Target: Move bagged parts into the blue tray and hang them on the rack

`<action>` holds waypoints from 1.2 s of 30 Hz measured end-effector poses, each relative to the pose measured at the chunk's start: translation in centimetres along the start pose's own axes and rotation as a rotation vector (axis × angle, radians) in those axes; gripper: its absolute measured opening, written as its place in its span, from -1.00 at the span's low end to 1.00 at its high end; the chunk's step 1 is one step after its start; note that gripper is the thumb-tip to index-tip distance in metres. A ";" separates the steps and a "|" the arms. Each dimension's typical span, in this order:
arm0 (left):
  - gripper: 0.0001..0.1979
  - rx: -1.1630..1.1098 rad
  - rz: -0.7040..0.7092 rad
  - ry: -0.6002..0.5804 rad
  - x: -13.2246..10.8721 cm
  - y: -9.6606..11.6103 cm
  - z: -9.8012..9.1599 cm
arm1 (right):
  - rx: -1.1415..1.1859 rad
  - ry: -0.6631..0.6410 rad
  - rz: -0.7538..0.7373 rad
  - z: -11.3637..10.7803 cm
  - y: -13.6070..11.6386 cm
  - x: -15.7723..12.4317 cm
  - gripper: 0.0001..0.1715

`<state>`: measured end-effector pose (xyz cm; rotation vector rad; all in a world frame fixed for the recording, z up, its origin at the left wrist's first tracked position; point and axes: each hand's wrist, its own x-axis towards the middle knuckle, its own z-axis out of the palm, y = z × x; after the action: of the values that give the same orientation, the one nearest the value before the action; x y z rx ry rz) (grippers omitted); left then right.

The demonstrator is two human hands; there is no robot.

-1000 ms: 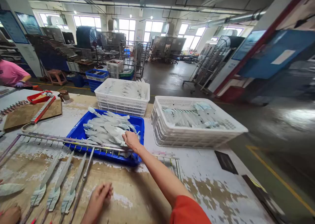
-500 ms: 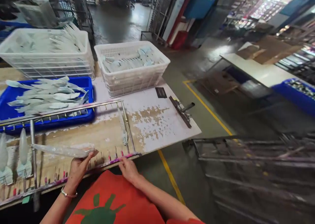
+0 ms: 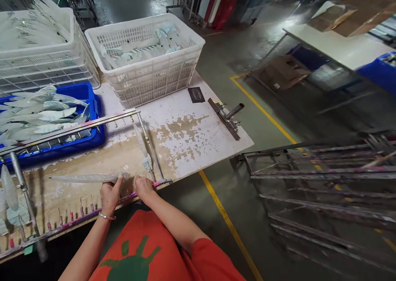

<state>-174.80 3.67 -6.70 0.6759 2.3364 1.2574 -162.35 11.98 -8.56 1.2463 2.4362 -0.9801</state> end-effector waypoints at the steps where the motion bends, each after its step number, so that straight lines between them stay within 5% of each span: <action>1: -0.59 0.000 0.002 -0.012 -0.1 0.1 0.2 | 0.030 0.012 -0.004 0.2 0.2 -0.1 -0.71; 7: -0.59 -0.040 0.045 -0.145 -0.7 -0.7 2.3 | 0.265 0.127 -0.142 2.0 2.2 -1.0 -0.79; 12: -0.62 -0.076 0.042 -0.199 -1.0 -1.9 3.5 | 0.231 0.150 -0.194 2.7 2.6 -0.8 -0.80; 36: -0.68 -0.081 -0.012 -0.253 -1.0 -1.8 3.5 | 0.057 0.007 -0.165 0.5 1.1 -0.7 -0.77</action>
<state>-172.43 4.51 -9.93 0.7457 2.0712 1.1794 -161.12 11.68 -9.08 1.0809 2.5661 -1.0970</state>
